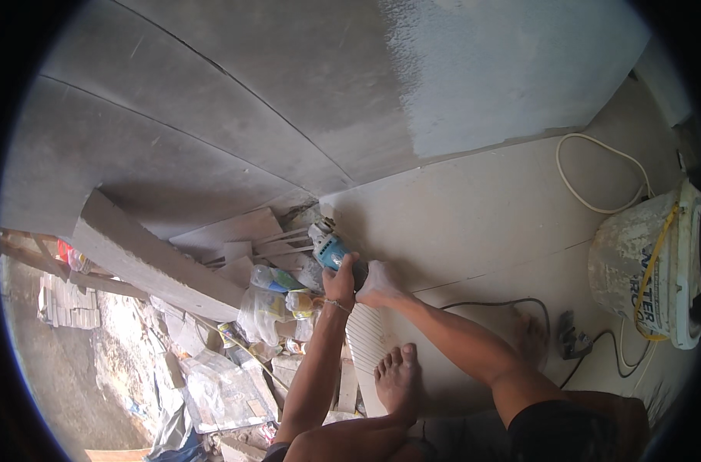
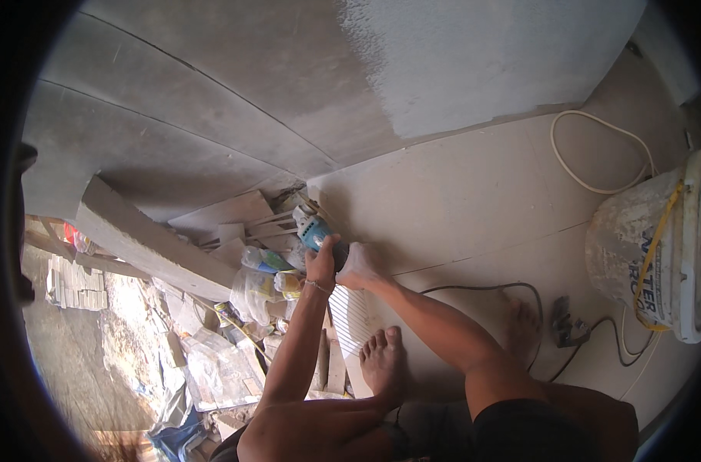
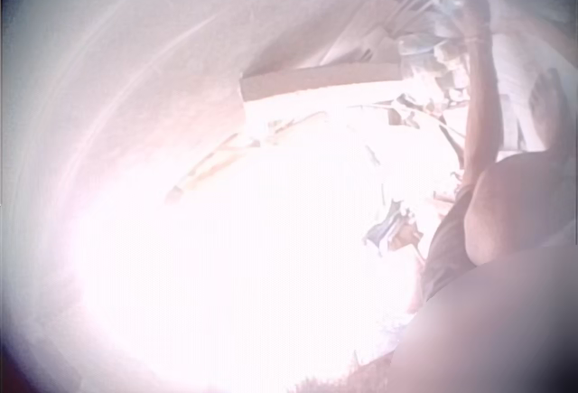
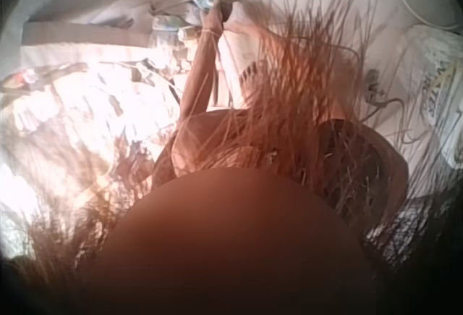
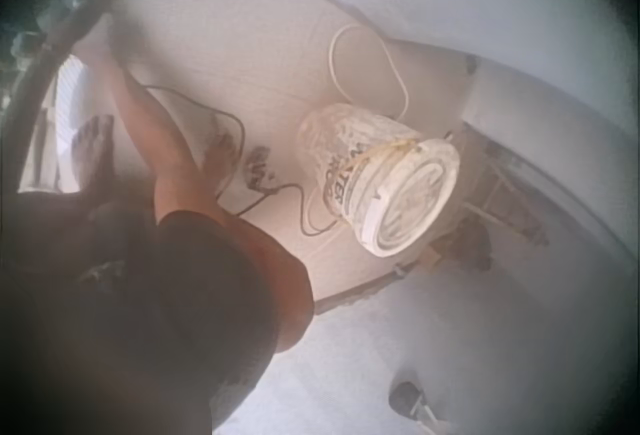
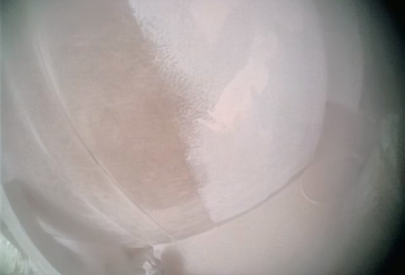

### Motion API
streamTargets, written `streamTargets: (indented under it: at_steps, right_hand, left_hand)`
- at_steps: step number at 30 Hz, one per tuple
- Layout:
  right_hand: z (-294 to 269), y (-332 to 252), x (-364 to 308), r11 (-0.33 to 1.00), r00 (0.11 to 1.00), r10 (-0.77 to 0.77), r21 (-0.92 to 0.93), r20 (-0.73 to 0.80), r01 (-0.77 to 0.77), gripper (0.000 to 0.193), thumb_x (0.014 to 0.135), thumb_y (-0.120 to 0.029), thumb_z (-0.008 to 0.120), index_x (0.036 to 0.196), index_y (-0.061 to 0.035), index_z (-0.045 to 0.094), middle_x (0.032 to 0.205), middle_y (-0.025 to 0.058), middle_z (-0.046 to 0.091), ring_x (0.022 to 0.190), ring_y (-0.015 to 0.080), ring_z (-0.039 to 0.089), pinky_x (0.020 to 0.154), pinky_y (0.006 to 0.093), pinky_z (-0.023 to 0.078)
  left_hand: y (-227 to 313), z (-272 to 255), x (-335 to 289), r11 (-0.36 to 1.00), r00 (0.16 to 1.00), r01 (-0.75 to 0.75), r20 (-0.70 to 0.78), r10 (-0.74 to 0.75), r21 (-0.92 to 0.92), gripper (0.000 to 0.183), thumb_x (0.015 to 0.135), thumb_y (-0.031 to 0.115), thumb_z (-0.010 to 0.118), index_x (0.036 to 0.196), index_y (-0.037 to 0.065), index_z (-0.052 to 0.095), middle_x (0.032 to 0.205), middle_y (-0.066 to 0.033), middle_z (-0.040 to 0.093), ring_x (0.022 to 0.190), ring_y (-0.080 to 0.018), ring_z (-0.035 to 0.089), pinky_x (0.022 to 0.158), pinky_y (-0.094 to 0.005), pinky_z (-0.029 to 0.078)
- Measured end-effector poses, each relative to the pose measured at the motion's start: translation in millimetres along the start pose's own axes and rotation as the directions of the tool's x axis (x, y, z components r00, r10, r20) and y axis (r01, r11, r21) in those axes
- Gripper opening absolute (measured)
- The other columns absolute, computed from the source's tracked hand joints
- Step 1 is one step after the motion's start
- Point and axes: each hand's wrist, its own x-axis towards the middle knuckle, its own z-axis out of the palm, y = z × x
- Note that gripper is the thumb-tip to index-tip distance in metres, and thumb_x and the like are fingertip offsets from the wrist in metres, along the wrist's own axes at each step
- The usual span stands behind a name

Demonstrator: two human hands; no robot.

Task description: The person uses an angle grinder to cut or grind along the grout lines of floor tiles. The person holds the tool with both hands and moves it along the seams between tiles.

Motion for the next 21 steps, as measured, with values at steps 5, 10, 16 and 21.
streamTargets:
  at_steps: [5,10,16,21]
  right_hand:
    - [9.6,10.1,6.6,1.000,1.000,-0.004,-0.026,-0.012,0.003,0.041,0.073,-0.023,0.076,0.099,0.0090,0.076,0.100,0.0339,0.075,0.099,0.0443,0.077,0.083,0.0448,0.063]
    - [15.2,12.1,12.7,0.996,1.000,0.003,-0.086,-0.012,-0.004,0.040,0.072,-0.023,0.077,0.097,0.0085,0.076,0.099,0.0328,0.076,0.098,0.0430,0.078,0.082,0.0441,0.063]
    - [10.1,7.9,9.3,0.998,1.000,0.020,-0.057,0.007,-0.019,0.039,0.073,-0.022,0.076,0.096,0.0087,0.076,0.098,0.0331,0.076,0.097,0.0434,0.078,0.082,0.0446,0.063]
    - [6.4,3.6,8.3,0.999,0.999,0.030,-0.037,0.014,-0.029,0.039,0.073,-0.022,0.075,0.097,0.0094,0.076,0.098,0.0339,0.076,0.098,0.0442,0.078,0.082,0.0447,0.063]
  left_hand:
    - [4.7,3.0,-6.1,1.000,1.000,0.011,-0.027,-0.010,0.024,0.026,0.089,0.020,0.080,0.099,-0.002,0.070,0.087,-0.0078,0.071,0.071,-0.0202,0.070,0.067,-0.0347,0.059]
    - [5.2,5.3,-7.6,1.000,1.000,0.011,-0.026,-0.011,-0.008,0.026,0.089,0.021,0.080,0.100,-0.001,0.069,0.087,-0.0073,0.071,0.071,-0.0199,0.070,0.066,-0.0344,0.059]
    - [4.7,1.4,-4.8,0.999,0.999,0.041,0.005,-0.041,0.005,0.027,0.089,0.020,0.080,0.102,-0.002,0.070,0.088,-0.0077,0.071,0.071,-0.0199,0.070,0.066,-0.0343,0.058]
    - [6.0,-0.4,0.2,0.999,0.999,0.041,0.013,-0.041,0.002,0.028,0.088,0.020,0.080,0.104,-0.001,0.070,0.091,-0.0083,0.072,0.074,-0.0200,0.070,0.067,-0.0359,0.058]
